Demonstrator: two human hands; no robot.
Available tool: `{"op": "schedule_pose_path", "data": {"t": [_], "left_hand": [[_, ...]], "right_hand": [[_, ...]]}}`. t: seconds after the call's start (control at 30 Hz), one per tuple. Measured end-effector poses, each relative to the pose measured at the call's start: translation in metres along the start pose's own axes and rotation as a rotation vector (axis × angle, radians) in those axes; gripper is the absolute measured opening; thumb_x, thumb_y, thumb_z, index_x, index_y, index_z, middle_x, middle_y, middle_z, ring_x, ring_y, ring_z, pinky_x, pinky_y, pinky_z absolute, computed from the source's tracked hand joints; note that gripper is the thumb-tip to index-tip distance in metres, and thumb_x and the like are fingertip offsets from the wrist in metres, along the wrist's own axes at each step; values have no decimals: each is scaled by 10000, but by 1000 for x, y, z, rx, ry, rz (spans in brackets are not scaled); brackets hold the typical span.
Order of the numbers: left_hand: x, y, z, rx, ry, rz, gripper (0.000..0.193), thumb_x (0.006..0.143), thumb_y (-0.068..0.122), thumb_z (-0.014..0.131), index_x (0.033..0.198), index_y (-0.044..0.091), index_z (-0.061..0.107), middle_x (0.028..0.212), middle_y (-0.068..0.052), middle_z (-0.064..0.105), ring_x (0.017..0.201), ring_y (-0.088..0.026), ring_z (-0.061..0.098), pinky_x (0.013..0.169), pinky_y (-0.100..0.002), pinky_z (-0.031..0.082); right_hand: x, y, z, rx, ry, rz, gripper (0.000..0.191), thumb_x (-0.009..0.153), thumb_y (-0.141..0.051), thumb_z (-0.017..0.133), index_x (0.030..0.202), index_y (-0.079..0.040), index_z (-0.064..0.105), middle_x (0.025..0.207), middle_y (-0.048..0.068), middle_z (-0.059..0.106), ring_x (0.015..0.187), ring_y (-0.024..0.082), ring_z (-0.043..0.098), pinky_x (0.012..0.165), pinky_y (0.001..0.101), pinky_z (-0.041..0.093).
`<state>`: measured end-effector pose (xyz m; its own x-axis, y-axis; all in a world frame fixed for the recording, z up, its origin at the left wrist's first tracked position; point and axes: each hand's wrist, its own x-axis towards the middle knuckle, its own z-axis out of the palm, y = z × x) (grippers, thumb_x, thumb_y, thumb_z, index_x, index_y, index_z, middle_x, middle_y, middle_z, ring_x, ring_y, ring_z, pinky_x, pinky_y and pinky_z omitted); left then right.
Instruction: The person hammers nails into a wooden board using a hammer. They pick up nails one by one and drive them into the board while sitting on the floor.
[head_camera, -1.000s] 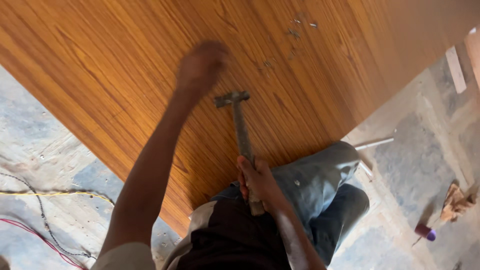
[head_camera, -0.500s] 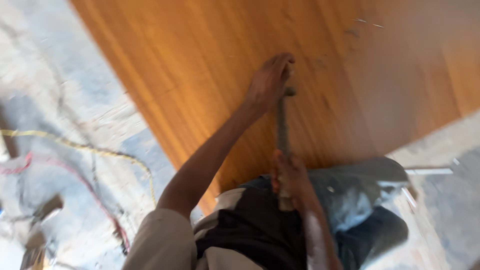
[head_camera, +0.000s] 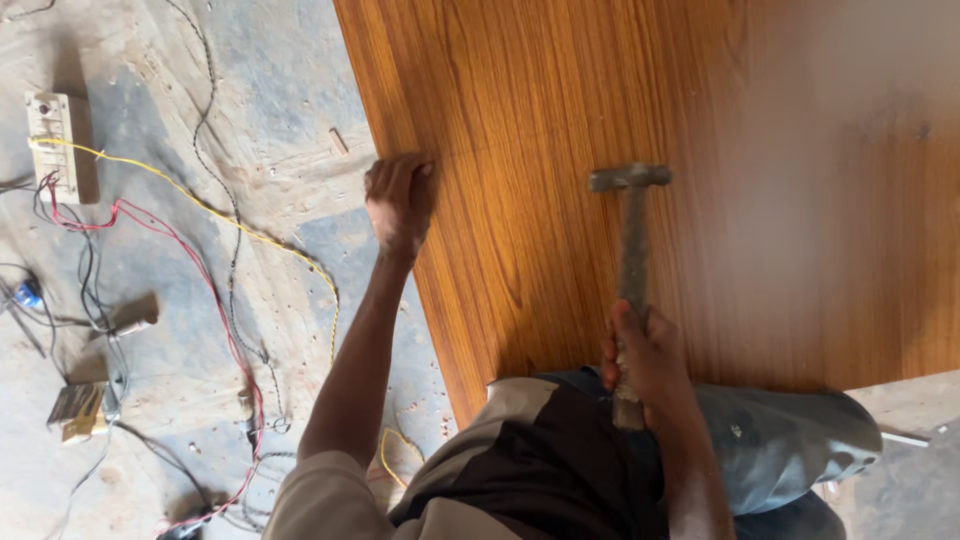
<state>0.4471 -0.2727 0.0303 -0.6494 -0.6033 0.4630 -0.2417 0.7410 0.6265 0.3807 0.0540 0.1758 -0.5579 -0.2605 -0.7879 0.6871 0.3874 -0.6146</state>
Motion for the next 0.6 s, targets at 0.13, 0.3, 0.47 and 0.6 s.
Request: {"op": "schedule_pose_path", "data": {"t": [0.13,0.3,0.47,0.6], "left_hand": [[-3,-3,4,12,10,-9,90,921,52,776,1004,67,745,987,-73,760,953,-279,702,892,-402,548],[-1,-6,3,-6,24,29,43,943,71,783,974,83,756,977,-52,772,909,-216,732,874,-368,557],[0,-6,4,9,27,30,33,933,65,773,959,74,756,941,-56,768,899,-218,725,838,-377,542],[-5,-12,10,29,43,6,38,951,83,760,975,96,733,914,-28,762,864,-195,732,825,-378,563]], "right_hand": [[1,-11,32,-160,-31,-122,315,1025,-340,564,852,-80,515,585,20,521,399,109,503,355,306,416],[14,-20,67,-580,16,-392,261,1014,-318,616,951,-68,580,551,103,583,421,215,572,395,375,434],[28,-18,90,-943,104,-758,304,1016,-324,636,1021,-30,561,670,182,662,583,386,667,461,480,479],[33,-9,99,-999,128,-805,329,1022,-350,621,1048,-29,559,687,186,664,594,378,674,477,478,499]]}}
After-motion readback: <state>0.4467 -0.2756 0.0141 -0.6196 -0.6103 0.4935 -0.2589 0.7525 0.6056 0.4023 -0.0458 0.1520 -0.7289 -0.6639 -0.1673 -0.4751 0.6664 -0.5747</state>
